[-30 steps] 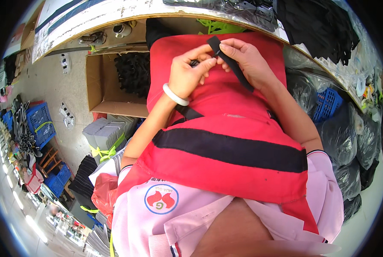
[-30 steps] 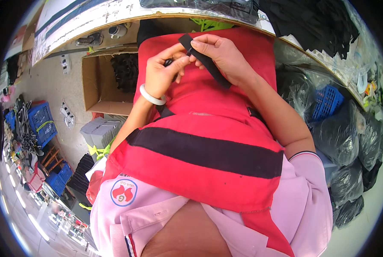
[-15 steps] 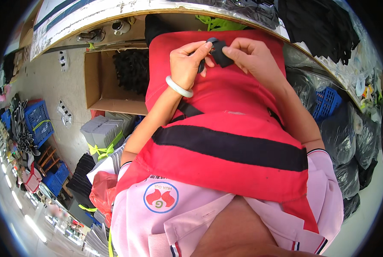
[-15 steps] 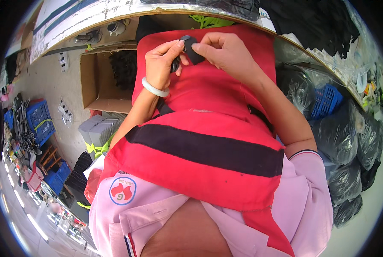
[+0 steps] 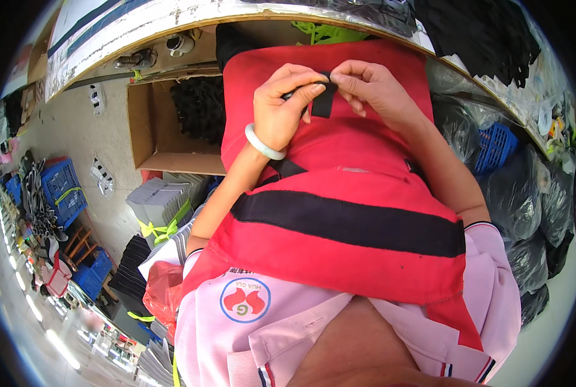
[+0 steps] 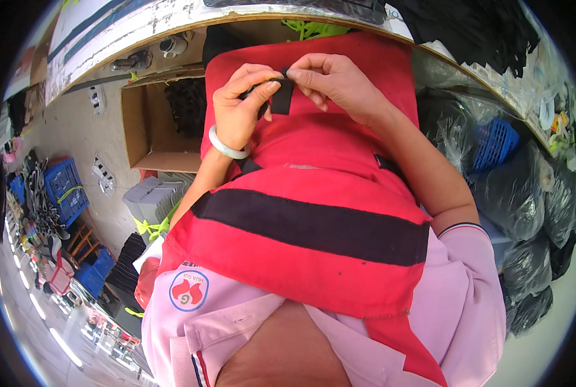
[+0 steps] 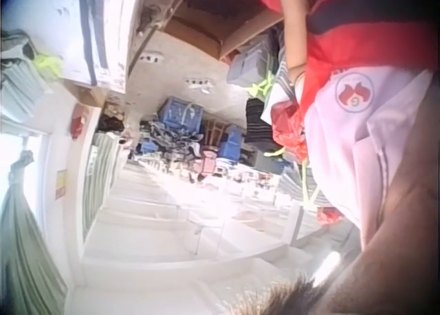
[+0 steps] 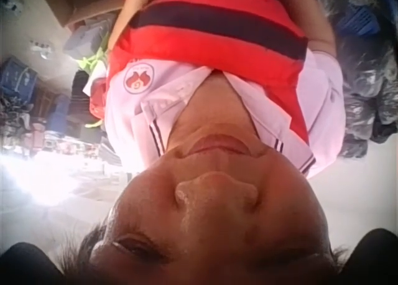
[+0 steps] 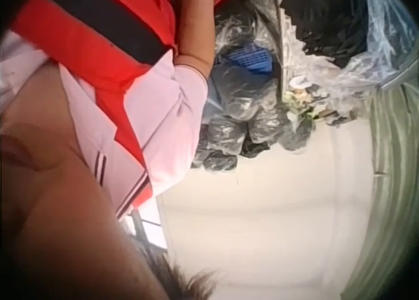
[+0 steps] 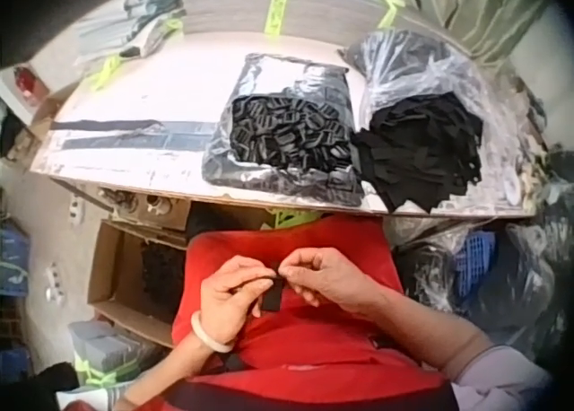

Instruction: Manually attaching plastic buckles or slides to straps at a manufacturing workbench.

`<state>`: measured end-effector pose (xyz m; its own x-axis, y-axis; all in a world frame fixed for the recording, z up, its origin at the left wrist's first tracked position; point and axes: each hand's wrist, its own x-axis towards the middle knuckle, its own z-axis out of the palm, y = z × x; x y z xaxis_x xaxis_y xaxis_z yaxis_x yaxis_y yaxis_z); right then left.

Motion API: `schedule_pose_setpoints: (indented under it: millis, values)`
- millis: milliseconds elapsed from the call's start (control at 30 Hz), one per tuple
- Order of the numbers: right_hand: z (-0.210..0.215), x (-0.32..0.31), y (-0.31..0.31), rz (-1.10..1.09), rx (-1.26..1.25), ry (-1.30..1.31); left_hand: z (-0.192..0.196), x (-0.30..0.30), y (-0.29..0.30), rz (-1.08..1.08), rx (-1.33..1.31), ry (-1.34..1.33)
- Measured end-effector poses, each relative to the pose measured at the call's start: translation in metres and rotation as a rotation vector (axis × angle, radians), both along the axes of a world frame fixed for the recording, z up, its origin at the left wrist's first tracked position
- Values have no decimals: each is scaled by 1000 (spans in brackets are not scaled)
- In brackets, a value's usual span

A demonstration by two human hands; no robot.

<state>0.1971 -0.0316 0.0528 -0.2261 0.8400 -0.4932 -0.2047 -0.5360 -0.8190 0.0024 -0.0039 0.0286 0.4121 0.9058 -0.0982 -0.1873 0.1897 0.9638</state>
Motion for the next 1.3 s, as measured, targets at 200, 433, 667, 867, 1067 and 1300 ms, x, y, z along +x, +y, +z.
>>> schedule_pose_setpoints:
  millis: [200,433,667,867,1067,1300]
  values:
    - [9,0,-1,19,215,-310,16,-8,-5,-57,218,78]
    - [10,-2,-6,-38,264,-164,20,-13,-7,-105,419,114]
    - [10,-5,-7,-70,256,-92,19,-16,-7,-115,409,149]
    - [16,-10,-8,-20,287,-138,16,-18,-10,-90,404,171]
    - [12,-10,-10,45,251,-183,17,-18,-13,-69,475,218]
    - [13,-6,-7,122,168,-143,23,-18,-14,-63,667,248]
